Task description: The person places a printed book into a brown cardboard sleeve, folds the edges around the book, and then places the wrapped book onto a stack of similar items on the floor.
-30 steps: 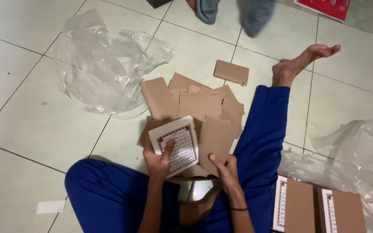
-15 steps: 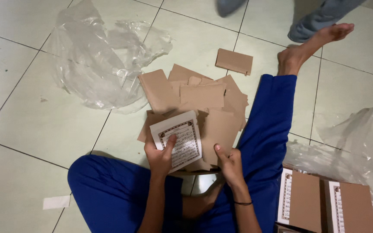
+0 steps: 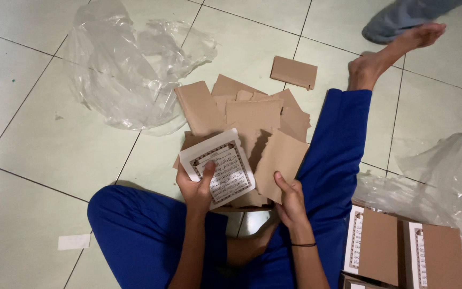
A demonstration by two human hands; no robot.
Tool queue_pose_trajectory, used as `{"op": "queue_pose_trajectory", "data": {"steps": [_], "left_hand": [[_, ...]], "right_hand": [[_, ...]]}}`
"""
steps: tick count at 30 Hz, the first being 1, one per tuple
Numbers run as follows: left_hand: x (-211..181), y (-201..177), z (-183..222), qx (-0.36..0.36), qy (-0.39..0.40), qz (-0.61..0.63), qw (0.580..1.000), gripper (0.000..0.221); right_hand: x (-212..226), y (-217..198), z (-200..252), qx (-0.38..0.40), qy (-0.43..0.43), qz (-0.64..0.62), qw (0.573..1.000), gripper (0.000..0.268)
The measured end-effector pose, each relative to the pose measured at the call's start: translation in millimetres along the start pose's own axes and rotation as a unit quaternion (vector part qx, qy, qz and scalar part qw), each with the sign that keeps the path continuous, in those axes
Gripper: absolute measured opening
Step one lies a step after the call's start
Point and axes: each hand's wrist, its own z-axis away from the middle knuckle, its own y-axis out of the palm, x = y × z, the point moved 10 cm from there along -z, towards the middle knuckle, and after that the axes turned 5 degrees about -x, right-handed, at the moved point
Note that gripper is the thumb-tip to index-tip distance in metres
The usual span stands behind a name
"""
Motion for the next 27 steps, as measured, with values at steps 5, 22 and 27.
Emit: {"op": "queue_pose_trajectory", "data": {"steps": [5,22,27], "left_hand": [[-6.4,-7.6,2.7,-0.05,-0.01,0.043,0.998,0.062],[-82.4,-21.2,12.6,-0.176,0.026,0.125,0.976,0.049],[-99.5,-11.4,13.2,-0.199,-0.017,0.066,0.978,0.045]], "right_hand": [[-18.4,-3.0,-6.6,0.008,0.058,-0.063,0.996,0.02],[4.6,-3.4,-5.0,0.071,-0.114,0.272,0.953,0.027],[55.1,2.0,15.4,-0.058,-0.266,0.434,0.859,0.034]]}}
